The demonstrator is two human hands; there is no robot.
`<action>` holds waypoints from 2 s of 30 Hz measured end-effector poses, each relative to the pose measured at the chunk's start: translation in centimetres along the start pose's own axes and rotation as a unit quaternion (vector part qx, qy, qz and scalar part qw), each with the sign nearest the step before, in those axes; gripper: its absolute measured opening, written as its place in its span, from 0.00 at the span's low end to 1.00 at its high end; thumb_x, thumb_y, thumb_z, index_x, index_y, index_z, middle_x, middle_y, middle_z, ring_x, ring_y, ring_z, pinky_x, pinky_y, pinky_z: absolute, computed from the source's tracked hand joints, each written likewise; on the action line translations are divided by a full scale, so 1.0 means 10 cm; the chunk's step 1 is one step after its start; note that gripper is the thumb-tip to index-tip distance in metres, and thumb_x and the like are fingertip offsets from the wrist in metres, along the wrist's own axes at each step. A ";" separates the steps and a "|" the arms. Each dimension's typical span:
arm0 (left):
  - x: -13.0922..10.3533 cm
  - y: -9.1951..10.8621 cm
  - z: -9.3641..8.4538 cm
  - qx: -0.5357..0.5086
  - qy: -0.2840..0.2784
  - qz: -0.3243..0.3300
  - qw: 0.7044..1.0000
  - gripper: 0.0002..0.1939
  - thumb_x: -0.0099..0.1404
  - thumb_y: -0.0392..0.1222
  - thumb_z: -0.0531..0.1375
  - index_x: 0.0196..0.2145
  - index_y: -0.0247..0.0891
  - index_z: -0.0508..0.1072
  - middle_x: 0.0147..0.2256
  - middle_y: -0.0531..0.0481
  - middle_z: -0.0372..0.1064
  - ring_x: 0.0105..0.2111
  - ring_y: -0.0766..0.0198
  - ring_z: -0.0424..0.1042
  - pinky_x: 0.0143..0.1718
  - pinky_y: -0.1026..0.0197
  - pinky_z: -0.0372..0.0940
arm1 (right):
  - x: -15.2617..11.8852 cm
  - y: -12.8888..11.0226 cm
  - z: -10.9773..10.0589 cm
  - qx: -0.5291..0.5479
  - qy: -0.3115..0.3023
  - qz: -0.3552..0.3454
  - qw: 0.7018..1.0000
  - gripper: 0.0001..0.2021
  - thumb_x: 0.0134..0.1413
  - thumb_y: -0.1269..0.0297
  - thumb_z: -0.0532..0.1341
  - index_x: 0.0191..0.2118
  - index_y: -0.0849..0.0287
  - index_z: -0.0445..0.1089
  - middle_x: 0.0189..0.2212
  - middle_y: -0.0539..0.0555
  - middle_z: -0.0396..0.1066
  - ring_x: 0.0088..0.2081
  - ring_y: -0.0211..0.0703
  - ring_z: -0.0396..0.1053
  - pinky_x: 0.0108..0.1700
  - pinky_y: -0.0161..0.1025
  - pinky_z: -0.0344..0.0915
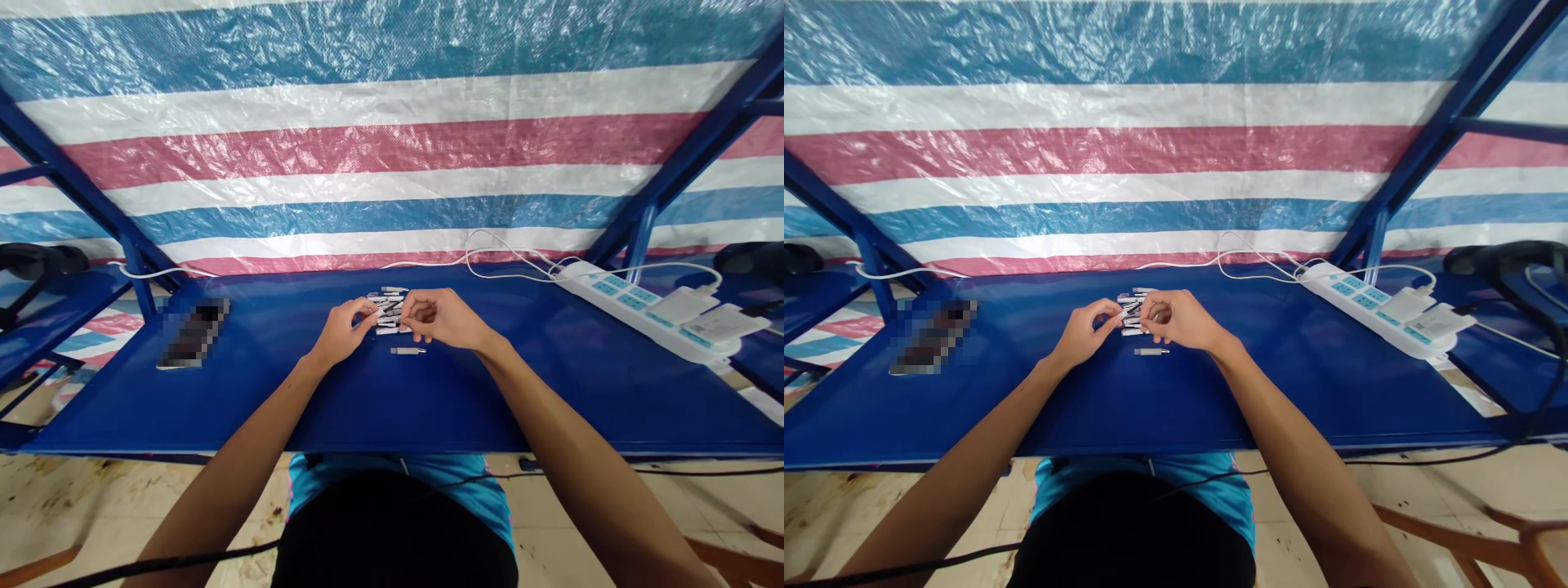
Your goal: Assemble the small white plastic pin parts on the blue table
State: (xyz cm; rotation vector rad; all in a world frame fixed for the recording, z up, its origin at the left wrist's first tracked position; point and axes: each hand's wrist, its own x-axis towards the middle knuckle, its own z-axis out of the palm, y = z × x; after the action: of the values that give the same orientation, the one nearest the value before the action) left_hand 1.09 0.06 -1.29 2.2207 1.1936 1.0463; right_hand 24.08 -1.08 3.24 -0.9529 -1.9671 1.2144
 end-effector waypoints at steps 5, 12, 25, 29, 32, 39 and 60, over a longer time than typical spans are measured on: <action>-0.01 -0.01 -0.01 0.014 0.025 -0.008 1.000 0.07 0.69 0.43 0.58 0.39 0.41 0.74 0.35 0.48 0.79 0.38 0.56 0.79 0.43 0.56 0.71 | 0.03 0.03 0.00 -0.009 0.107 -0.036 0.994 0.16 0.53 0.51 0.63 0.39 0.58 0.72 0.31 0.54 0.77 0.24 0.39 0.71 0.25 0.36 0.67; -0.01 -0.04 -0.01 0.016 0.031 -0.010 0.999 0.07 0.69 0.43 0.58 0.40 0.41 0.75 0.35 0.48 0.79 0.38 0.57 0.78 0.43 0.57 0.71 | 0.05 0.09 -0.01 -0.079 0.172 -0.040 0.981 0.16 0.59 0.48 0.59 0.41 0.56 0.73 0.35 0.56 0.79 0.29 0.44 0.75 0.33 0.40 0.71; -0.01 -0.02 -0.01 0.009 0.031 -0.006 0.999 0.06 0.69 0.43 0.58 0.39 0.42 0.74 0.35 0.48 0.79 0.38 0.56 0.78 0.43 0.57 0.71 | 0.07 0.11 0.01 -0.087 0.232 -0.040 0.968 0.16 0.56 0.47 0.62 0.36 0.56 0.68 0.31 0.57 0.77 0.34 0.49 0.78 0.31 0.40 0.72; -0.01 -0.03 -0.01 0.013 0.031 -0.005 0.999 0.06 0.69 0.43 0.58 0.39 0.41 0.74 0.35 0.48 0.79 0.38 0.57 0.78 0.42 0.58 0.71 | 0.09 0.13 0.03 -0.032 0.232 -0.034 0.972 0.17 0.54 0.47 0.63 0.36 0.56 0.67 0.31 0.56 0.76 0.33 0.48 0.78 0.30 0.40 0.73; -0.01 -0.03 -0.01 0.013 0.031 0.000 0.999 0.06 0.69 0.43 0.58 0.39 0.41 0.75 0.35 0.48 0.79 0.38 0.57 0.78 0.42 0.58 0.71 | 0.11 0.14 0.03 0.001 0.233 -0.039 0.972 0.18 0.52 0.46 0.64 0.35 0.56 0.67 0.31 0.56 0.77 0.32 0.48 0.79 0.28 0.39 0.74; 0.00 0.00 -0.01 0.005 0.028 -0.004 1.000 0.06 0.69 0.42 0.58 0.38 0.41 0.75 0.35 0.49 0.79 0.38 0.57 0.78 0.43 0.58 0.71 | 0.13 0.15 0.00 0.023 0.258 -0.041 0.965 0.18 0.48 0.47 0.67 0.33 0.57 0.69 0.28 0.56 0.78 0.27 0.47 0.78 0.22 0.36 0.71; -0.01 0.03 -0.02 0.000 0.016 0.006 1.000 0.06 0.70 0.42 0.58 0.39 0.40 0.75 0.34 0.49 0.79 0.36 0.58 0.77 0.41 0.58 0.69 | 0.12 0.19 0.02 0.013 0.222 -0.028 0.975 0.15 0.49 0.49 0.65 0.33 0.58 0.70 0.27 0.55 0.77 0.26 0.45 0.76 0.25 0.38 0.69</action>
State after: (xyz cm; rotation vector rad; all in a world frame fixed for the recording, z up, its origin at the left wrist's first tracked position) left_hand 1.06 -0.14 -1.02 2.2215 1.1956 1.0913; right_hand 23.69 0.41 1.59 -1.0424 -1.6071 0.8988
